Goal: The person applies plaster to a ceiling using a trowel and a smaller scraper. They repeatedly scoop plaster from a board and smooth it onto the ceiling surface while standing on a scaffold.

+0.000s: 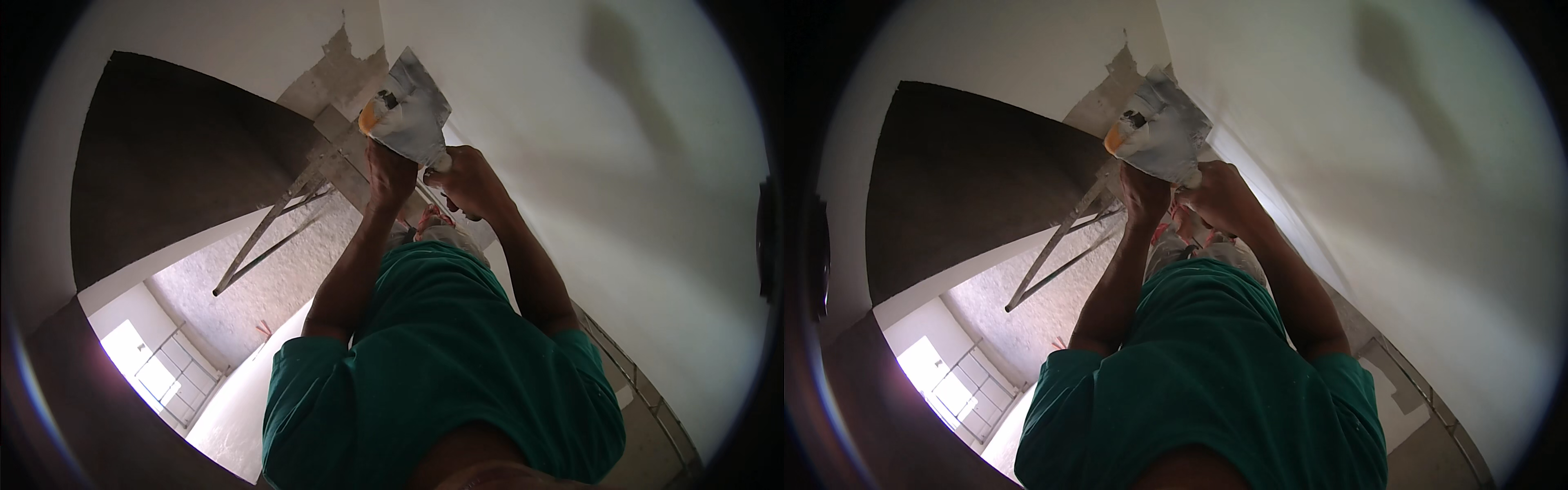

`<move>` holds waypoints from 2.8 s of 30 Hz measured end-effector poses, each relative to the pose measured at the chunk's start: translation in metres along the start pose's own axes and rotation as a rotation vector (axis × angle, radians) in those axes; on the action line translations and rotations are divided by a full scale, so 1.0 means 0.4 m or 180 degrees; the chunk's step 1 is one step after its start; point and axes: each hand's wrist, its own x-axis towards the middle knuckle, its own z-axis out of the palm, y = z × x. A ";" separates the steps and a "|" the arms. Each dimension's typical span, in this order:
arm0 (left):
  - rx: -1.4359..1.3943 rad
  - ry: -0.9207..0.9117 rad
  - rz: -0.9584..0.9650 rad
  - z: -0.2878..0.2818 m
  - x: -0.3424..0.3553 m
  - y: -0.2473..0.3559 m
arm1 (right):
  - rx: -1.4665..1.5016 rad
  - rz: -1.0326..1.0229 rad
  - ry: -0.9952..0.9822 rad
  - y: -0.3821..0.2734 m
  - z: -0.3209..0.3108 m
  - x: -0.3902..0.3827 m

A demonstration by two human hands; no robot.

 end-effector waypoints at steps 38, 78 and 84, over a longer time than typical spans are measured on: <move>-0.0437 0.0327 -0.1656 -0.070 0.052 0.214 | -0.1299 -0.0432 0.0783 0.056 -0.111 -0.047; -0.3477 0.0534 -0.2277 -0.117 -0.028 0.353 | -0.1613 -0.2423 0.1302 0.027 -0.149 0.019; -0.3356 0.1071 -0.2009 -0.146 -0.033 0.393 | -0.2174 -0.2592 0.1679 0.078 -0.191 0.082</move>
